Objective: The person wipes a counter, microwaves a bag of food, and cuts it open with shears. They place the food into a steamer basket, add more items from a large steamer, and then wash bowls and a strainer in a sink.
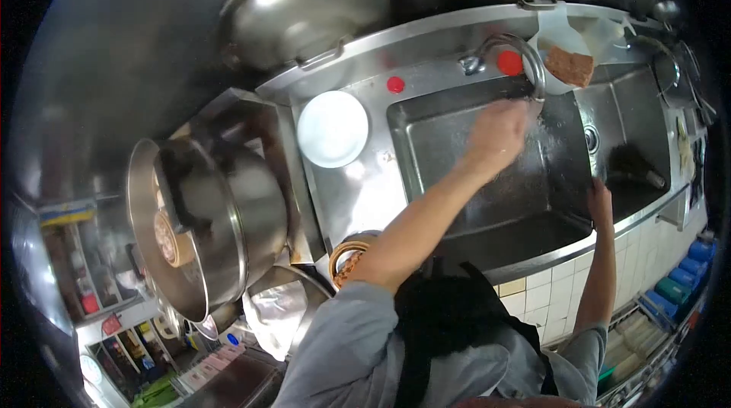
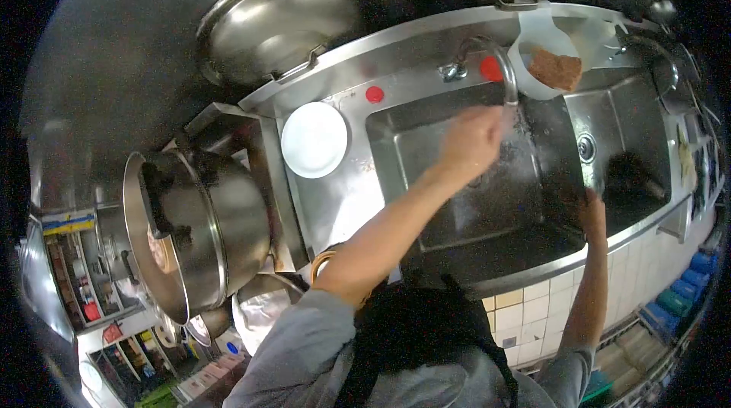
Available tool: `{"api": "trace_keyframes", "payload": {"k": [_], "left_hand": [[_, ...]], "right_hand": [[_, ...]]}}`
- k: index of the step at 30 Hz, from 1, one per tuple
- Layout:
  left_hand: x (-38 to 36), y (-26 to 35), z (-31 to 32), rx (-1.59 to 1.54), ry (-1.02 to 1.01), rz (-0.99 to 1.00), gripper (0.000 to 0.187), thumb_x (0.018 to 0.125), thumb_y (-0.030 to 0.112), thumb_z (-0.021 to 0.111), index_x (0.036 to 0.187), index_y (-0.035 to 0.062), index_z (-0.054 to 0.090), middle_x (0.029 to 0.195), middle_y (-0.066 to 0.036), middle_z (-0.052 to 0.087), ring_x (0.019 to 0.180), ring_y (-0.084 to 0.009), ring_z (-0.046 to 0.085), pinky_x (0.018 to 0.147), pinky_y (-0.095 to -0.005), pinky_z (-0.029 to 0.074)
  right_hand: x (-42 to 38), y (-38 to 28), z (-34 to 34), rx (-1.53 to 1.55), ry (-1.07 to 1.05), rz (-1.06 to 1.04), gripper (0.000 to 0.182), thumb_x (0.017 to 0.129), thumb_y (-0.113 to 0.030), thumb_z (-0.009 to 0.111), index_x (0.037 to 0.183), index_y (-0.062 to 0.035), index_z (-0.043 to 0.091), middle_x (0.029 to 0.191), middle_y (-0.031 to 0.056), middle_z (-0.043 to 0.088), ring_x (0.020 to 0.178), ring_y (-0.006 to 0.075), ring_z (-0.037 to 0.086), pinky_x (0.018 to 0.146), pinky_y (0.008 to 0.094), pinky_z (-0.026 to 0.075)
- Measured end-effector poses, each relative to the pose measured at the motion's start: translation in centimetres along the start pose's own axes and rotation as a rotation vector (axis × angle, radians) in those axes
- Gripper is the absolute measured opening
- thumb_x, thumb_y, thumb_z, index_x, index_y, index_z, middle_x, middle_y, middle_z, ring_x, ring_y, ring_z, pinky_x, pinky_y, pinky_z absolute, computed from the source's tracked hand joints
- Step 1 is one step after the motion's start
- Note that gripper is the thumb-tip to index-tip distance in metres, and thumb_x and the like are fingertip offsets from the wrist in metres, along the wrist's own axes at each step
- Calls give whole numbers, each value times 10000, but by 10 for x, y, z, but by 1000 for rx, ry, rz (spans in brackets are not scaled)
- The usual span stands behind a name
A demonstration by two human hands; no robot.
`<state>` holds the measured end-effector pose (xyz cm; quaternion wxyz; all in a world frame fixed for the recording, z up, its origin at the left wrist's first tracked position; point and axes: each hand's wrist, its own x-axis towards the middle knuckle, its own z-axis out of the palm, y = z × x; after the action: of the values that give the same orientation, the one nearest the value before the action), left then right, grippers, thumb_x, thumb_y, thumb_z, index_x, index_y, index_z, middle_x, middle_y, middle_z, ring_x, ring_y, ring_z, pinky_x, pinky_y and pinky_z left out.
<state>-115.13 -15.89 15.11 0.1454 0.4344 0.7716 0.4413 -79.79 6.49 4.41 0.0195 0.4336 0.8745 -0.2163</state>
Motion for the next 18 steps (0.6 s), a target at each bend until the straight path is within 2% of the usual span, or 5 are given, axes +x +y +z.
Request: {"api": "trace_keyframes", "payload": {"k": [4, 6, 12, 14, 18], "left_hand": [[-51, -102, -74, 650, 221, -222, 612, 935, 268, 600, 1412, -75, 429, 1458, -284, 449, 1372, -412, 417, 1118, -533, 356], [-81, -146, -100, 880, 44, -598, 721, 963, 286, 570, 1515, -66, 270, 1545, -306, 314, 1445, -436, 298, 1139, -561, 323], [-135, -144, -108, 729, -132, -564, 763, 921, 181, 582, 1535, -61, 198, 1528, -321, 296, 1444, -458, 286, 1108, -621, 326], [-150, -145, -103, 747, -117, -519, 737, 906, 125, 565, 1532, -58, 221, 1499, -309, 348, 1424, -452, 320, 1100, -593, 353], [-161, -135, -117, 541, -189, -451, 695, 912, 137, 584, 1504, -65, 282, 1480, -302, 395, 1414, -437, 350, 1129, -524, 359]], "right_hand": [[-30, 24, -6, -55, -48, -18, 237, 910, -86, 572, 1108, 16, 653, 992, 276, 683, 999, 457, 657, 798, 490, 524], [-46, 33, -7, -97, -34, -59, 232, 907, -81, 572, 1100, 15, 658, 982, 269, 687, 996, 449, 662, 799, 481, 525], [-71, 18, -53, 249, -184, 170, 293, 931, -82, 577, 1184, 43, 657, 958, 175, 735, 880, 280, 711, 789, 396, 536], [-78, 50, -64, 115, 60, 9, 307, 937, -71, 590, 1212, 50, 654, 988, 151, 736, 924, 194, 683, 811, 342, 530], [-99, 23, -133, 205, 118, 66, 350, 987, -144, 620, 1263, 71, 626, 1192, 160, 704, 1104, 231, 658, 947, 336, 492]]}}
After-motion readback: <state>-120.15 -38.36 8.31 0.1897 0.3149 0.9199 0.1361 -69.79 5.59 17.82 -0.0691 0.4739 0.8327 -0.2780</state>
